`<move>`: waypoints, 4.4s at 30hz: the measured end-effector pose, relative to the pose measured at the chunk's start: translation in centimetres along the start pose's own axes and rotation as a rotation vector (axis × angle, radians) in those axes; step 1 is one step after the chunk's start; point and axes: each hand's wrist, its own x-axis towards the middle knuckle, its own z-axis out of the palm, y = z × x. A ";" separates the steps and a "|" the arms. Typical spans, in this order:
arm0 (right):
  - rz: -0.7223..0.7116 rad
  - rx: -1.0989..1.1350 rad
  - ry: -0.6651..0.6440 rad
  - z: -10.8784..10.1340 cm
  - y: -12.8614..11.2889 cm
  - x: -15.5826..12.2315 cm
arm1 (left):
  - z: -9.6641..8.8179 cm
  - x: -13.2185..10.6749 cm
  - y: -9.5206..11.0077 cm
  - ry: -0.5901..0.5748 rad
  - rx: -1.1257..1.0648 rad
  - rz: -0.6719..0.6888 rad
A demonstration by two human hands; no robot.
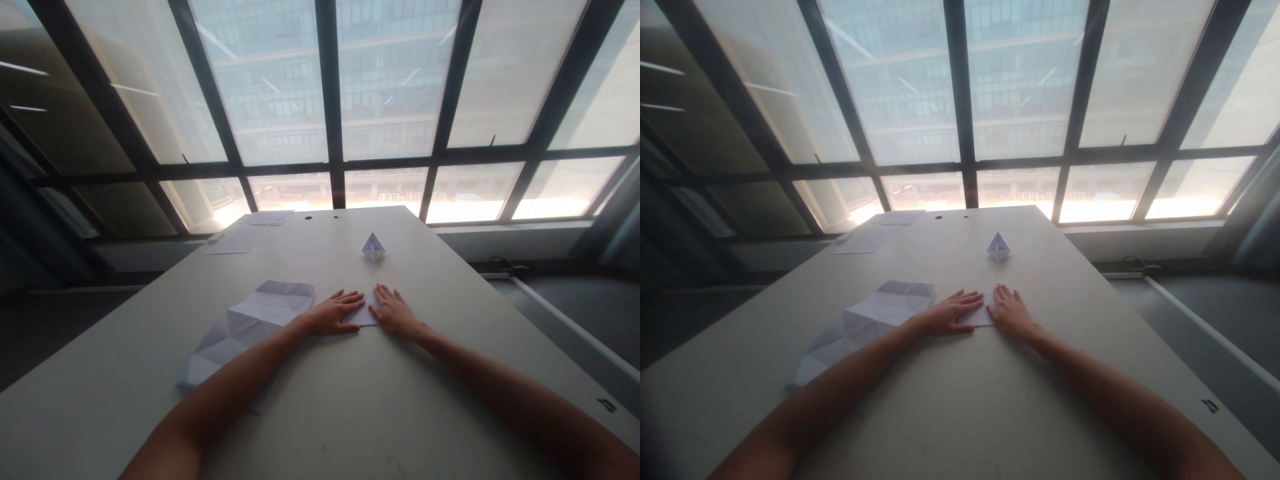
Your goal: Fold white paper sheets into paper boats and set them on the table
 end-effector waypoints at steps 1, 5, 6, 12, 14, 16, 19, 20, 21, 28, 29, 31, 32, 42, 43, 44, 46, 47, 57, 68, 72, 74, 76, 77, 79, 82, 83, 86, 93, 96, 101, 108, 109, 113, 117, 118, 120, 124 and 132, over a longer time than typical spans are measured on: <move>0.046 -0.003 0.011 0.1 0.1 0.0 | 0.0 0.0 0.0 0.006 -0.004 0.001; 0.152 -0.003 0.016 0.1 0.4 0.1 | 0.1 0.0 -0.1 0.017 -0.012 -0.004; 0.162 -0.002 0.014 0.1 0.4 0.1 | 0.0 0.0 -0.1 0.017 -0.013 -0.005; 0.169 0.006 0.051 0.4 0.7 0.2 | -0.2 0.0 0.2 -0.002 -0.007 -0.001; 0.168 0.016 0.069 0.6 0.8 0.2 | -0.3 0.0 0.3 0.004 -0.014 -0.003; 0.161 0.025 0.089 0.6 0.8 0.1 | -0.3 0.0 0.3 0.008 -0.015 -0.013; 0.093 0.024 0.144 0.1 0.5 -0.1 | -0.2 0.0 0.3 0.014 -0.011 -0.017; 0.037 0.031 0.158 -0.2 0.3 -0.2 | -0.1 0.0 0.2 0.020 -0.011 -0.011; -0.032 0.045 0.159 -0.4 0.2 -0.3 | -0.1 0.0 0.2 0.027 -0.011 -0.001; -0.235 0.092 0.018 -1.0 -0.1 -0.3 | 0.1 0.0 0.0 0.056 -0.001 0.024; -0.209 0.082 0.010 -0.9 -0.1 -0.2 | 0.1 0.0 0.0 0.045 0.001 0.016; -0.155 0.060 0.007 -0.8 -0.2 -0.1 | 0.1 0.0 0.0 0.030 0.003 0.002; -0.130 0.049 0.006 -0.7 -0.2 0.0 | 0.1 0.0 -0.1 0.029 0.002 -0.001; -0.042 0.014 0.014 -0.6 -0.1 0.0 | 0.2 0.1 -0.3 0.062 -0.043 0.030; -0.041 0.012 0.014 -0.6 -0.1 0.0 | 0.3 0.1 -0.4 0.071 -0.046 0.039; -0.040 0.012 0.014 -0.6 -0.1 0.0 | 0.3 0.1 -0.4 0.080 -0.050 0.049; -0.037 0.014 0.016 -0.6 -0.1 0.0 | 0.4 0.2 -0.5 0.105 -0.062 0.071; -0.035 0.016 0.018 -0.6 -0.1 0.0 | 0.4 0.2 -0.4 0.118 -0.069 0.081; -0.020 0.034 0.033 -0.6 -0.2 -0.1 | 1.0 0.1 -0.4 0.231 -0.175 0.139; 0.005 0.046 0.057 -0.5 -0.2 0.1 | 0.8 0.4 -1.3 0.228 -0.206 0.113; 0.007 0.041 0.058 -0.5 -0.2 0.2 | 0.8 0.2 -1.0 0.244 -0.160 0.152; 0.004 0.042 0.059 -0.6 -0.2 0.2 | 0.7 0.2 -0.7 0.225 -0.120 0.174; 0.002 0.043 0.062 -0.6 -0.2 0.1 | 0.7 0.2 -0.5 0.204 -0.083 0.184; 0.003 0.044 0.062 -0.7 -0.3 0.1 | 0.7 0.2 -0.5 0.199 -0.069 0.188; 0.005 0.042 0.061 -0.7 -0.3 0.1 | 0.9 0.4 -0.7 0.202 -0.047 0.204; 0.001 0.038 0.061 -0.7 -0.3 0.1 | 1.3 0.6 -1.3 0.221 -0.039 0.186; 0.000 0.038 0.060 -0.7 -0.3 0.1 | 1.4 0.7 -1.4 0.225 -0.044 0.159; 0.003 0.038 0.055 -0.7 -0.3 0.0 | 1.4 0.7 -1.7 0.195 -0.064 0.080; -0.003 0.049 0.055 -0.8 -0.3 0.0 | 0.6 0.3 -1.2 0.062 -0.054 0.068; 0.002 0.053 0.052 -0.8 -0.3 0.0 | 0.6 0.4 -1.1 0.057 -0.037 0.046; -0.142 0.037 0.091 -1.4 -0.6 -0.4 | 0.6 0.5 -0.8 0.076 -0.054 0.047; -0.350 0.066 0.078 -2.3 -1.0 -1.1 | 1.0 0.8 -1.3 0.142 -0.090 -0.009; -0.358 0.059 0.080 -2.3 -1.0 -1.1 | 1.1 0.8 -1.4 0.162 -0.089 -0.017; -0.375 0.054 0.100 -2.6 -1.2 -1.2 | 1.3 0.6 -1.6 0.274 -0.101 -0.129; -0.323 0.115 0.113 -2.8 -1.4 -1.3 | 1.1 0.3 -1.5 0.372 -0.084 -0.193; -0.281 0.130 0.123 -2.8 -1.5 -1.2 | 1.1 0.3 -1.4 0.419 -0.073 -0.169; -0.184 0.148 0.177 -2.7 -1.4 -1.1 | 1.1 0.4 -1.2 0.536 -0.074 -0.112; -0.056 0.275 0.349 -2.0 -0.9 -0.3 | 0.9 0.6 -0.6 0.718 -0.076 -0.111; 0.101 0.722 0.443 -1.1 0.3 1.1 | 0.9 0.5 -0.4 0.574 0.144 -0.117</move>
